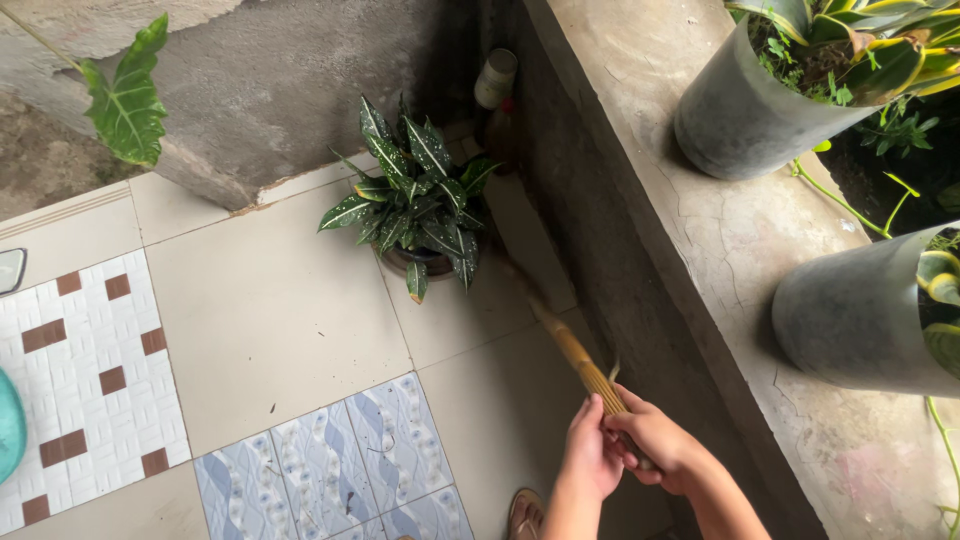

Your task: The person sweeps a tiled floor using a broom with a wooden handle, clearing debris from the floor and cleaning the area around several potted plants.

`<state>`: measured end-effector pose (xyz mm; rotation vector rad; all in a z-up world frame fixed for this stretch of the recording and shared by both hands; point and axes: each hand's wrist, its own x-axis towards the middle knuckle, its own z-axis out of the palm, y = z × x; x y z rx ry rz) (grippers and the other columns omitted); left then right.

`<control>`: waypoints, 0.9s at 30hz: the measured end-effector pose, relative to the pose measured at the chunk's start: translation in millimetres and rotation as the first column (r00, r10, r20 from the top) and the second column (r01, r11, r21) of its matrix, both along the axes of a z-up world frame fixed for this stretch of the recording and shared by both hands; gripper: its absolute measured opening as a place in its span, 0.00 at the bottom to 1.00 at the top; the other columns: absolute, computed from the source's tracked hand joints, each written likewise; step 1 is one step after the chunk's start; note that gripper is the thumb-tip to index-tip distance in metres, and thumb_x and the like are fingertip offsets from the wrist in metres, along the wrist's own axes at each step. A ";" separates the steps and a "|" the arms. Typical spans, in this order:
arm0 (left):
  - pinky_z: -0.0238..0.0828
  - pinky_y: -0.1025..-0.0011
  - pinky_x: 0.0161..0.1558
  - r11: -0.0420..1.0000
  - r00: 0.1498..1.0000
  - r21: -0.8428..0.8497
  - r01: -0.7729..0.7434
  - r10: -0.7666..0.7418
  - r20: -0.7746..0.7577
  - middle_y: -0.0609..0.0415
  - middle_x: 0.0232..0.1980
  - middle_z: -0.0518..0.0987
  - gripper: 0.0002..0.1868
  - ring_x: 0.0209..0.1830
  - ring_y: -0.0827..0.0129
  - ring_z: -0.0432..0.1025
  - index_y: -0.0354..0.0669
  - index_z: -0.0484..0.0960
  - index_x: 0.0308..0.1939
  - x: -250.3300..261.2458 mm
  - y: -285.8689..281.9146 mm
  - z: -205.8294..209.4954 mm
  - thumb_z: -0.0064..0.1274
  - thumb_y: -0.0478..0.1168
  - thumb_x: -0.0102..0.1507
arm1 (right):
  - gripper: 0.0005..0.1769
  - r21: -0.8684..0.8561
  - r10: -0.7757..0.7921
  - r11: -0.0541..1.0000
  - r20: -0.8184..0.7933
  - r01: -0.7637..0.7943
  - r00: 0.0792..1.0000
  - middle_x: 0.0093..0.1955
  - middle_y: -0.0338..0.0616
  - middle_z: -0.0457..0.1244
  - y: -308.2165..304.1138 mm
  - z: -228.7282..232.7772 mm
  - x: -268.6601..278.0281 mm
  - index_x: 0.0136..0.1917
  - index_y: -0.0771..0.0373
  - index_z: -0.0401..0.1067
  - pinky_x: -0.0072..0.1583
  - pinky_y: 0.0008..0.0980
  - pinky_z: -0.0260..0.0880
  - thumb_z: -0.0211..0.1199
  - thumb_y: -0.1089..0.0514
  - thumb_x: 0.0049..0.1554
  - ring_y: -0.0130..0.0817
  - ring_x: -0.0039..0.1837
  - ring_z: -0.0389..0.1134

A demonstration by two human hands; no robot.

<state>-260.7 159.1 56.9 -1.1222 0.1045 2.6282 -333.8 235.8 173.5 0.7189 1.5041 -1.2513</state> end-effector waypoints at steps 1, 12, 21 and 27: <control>0.66 0.71 0.19 0.999 1.000 0.041 -0.008 0.008 0.000 0.56 0.33 0.74 0.14 0.18 0.70 0.68 0.45 0.77 0.54 2.8 1.4 -6.0 0.42 0.49 0.76 | 0.41 0.047 -0.023 0.999 0.019 0.023 1.000 0.28 0.43 0.56 -1.0 1.3 3.3 0.83 0.41 0.40 0.23 0.27 0.44 0.51 0.61 0.61 0.27 0.23 0.52; 0.55 0.70 0.08 0.966 0.943 -0.252 0.060 0.027 0.331 0.58 0.23 0.67 0.17 0.08 0.75 0.57 0.43 0.76 0.41 56.3 -135.4 -53.0 0.45 0.53 0.69 | 0.26 -0.163 0.087 0.985 0.166 -0.060 0.982 0.33 0.41 0.59 -141.0 -63.3 41.4 0.73 0.48 0.53 0.22 0.25 0.53 0.46 0.61 0.63 0.25 0.24 0.57; 0.56 0.72 0.13 0.918 0.970 -0.396 -0.019 0.112 0.214 0.55 0.26 0.71 0.11 0.12 0.72 0.61 0.42 0.76 0.45 49.5 -89.1 19.2 0.42 0.44 0.72 | 0.27 -0.247 0.069 0.968 0.115 -0.039 0.991 0.26 0.39 0.56 -86.9 7.0 36.2 0.74 0.53 0.60 0.20 0.24 0.46 0.49 0.60 0.61 0.23 0.21 0.53; 0.53 0.74 0.11 0.960 0.984 -0.280 -0.012 0.061 0.166 0.56 0.23 0.69 0.14 0.10 0.74 0.57 0.40 0.75 0.45 50.0 -80.5 -11.6 0.44 0.48 0.71 | 0.32 -0.204 0.073 0.978 0.142 -0.043 0.987 0.28 0.39 0.56 -87.1 -7.2 29.7 0.79 0.54 0.51 0.22 0.25 0.48 0.51 0.60 0.63 0.24 0.23 0.54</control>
